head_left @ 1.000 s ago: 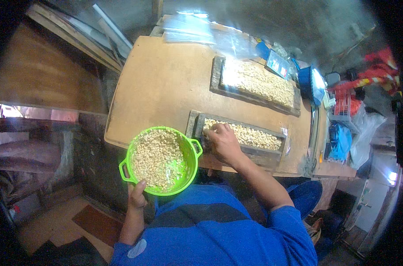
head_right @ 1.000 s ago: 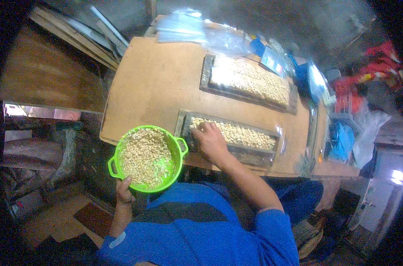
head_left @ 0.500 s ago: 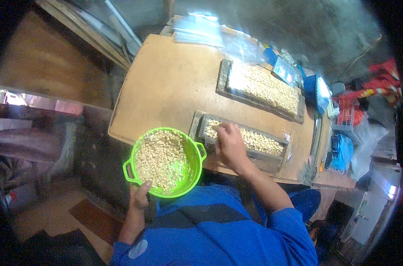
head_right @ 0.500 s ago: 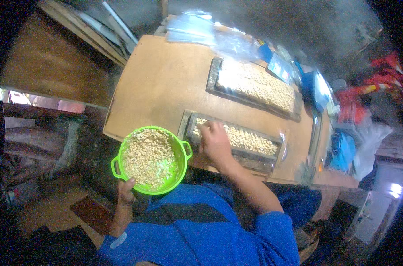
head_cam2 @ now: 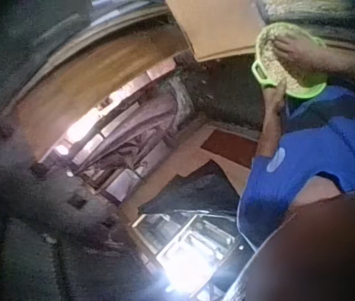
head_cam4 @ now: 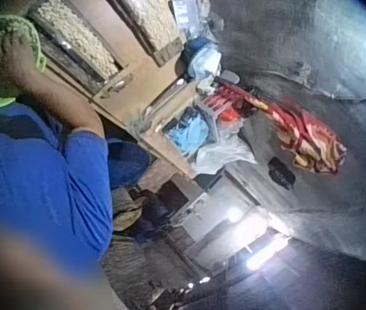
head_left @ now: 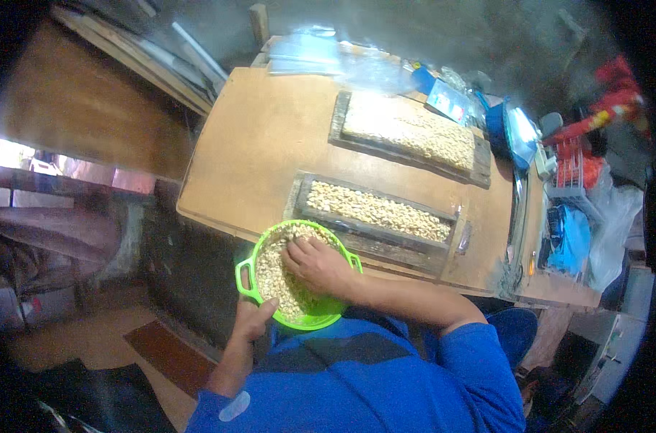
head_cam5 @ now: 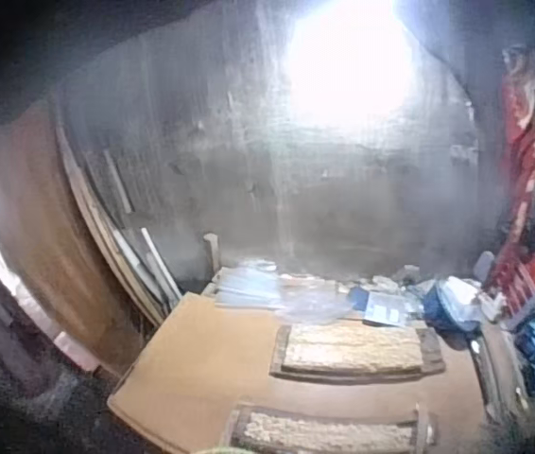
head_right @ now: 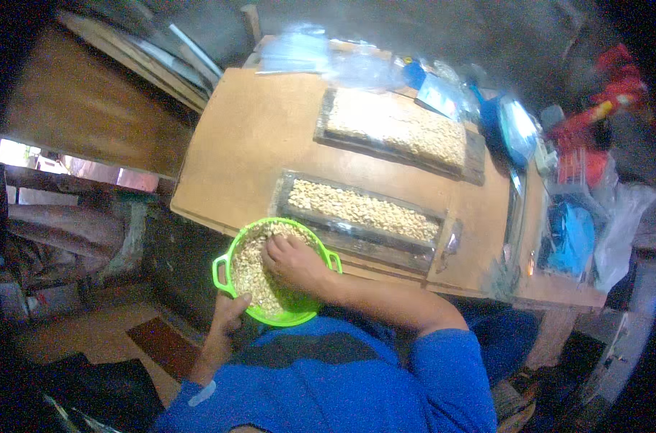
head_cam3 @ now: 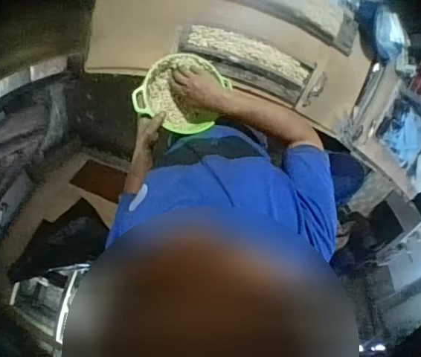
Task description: The person scoops small grains from a blue bucket into a green colander, then pours them into a rectangular tray on a table. They spread the grains evenly in the tray by hand and use a small tool to level the surface. The person repeats this process to fill a second tray.
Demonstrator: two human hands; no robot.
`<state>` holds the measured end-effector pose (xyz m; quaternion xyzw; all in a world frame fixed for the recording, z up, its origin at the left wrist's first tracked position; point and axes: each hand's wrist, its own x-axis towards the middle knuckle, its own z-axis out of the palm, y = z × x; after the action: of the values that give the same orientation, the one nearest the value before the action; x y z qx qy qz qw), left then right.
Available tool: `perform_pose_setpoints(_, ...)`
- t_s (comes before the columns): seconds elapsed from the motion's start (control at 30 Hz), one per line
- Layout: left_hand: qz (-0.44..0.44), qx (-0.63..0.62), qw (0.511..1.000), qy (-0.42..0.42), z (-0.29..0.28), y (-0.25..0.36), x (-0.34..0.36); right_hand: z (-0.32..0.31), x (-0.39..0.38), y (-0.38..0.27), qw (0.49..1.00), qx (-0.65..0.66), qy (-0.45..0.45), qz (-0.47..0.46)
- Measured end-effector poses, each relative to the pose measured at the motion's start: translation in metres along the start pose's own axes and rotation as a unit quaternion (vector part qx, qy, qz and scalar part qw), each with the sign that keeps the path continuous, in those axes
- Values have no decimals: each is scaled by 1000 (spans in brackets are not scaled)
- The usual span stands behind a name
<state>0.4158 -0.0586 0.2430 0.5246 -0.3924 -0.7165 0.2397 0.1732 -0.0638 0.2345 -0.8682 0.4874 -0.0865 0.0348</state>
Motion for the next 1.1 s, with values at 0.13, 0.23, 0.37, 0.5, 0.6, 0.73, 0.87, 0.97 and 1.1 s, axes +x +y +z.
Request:
perform_pose_setpoints(0.13, 24, 8, 1000, -15, 7, -1, -8, -9, -33, -11, 949, 170, -231, 134)
perform_pose_setpoints(0.23, 29, 31, 998, -43, 16, -5, -7, -15, -49, -14, 913, 238, -305, 134)
perform_pose_setpoints(0.37, 30, 8, 998, -60, 25, -7, -5, -17, -56, -15, 858, 380, -333, 90)
perform_pose_setpoints(0.5, -36, -1, 999, -41, 24, -8, -3, -7, -55, -11, 721, 593, -316, 168)
perform_pose_setpoints(0.6, -29, -48, 997, -54, 25, -17, 0, -4, -57, -9, 627, 700, -230, 252)
perform_pose_setpoints(0.73, -4, -86, 995, -46, 26, -33, 4, -22, -64, -3, 437, 794, -126, 404)
perform_pose_setpoints(0.87, -7, -102, 994, -26, 25, -44, 4, -54, -75, 17, 230, 860, -40, 454)
perform_pose_setpoints(0.97, -10, -108, 994, -19, 25, -51, 5, -65, -83, 34, 178, 888, 54, 421)
perform_pose_setpoints(1.1, 4, -112, 993, -21, 26, -57, 5, -59, -110, 80, 200, 879, 165, 401)
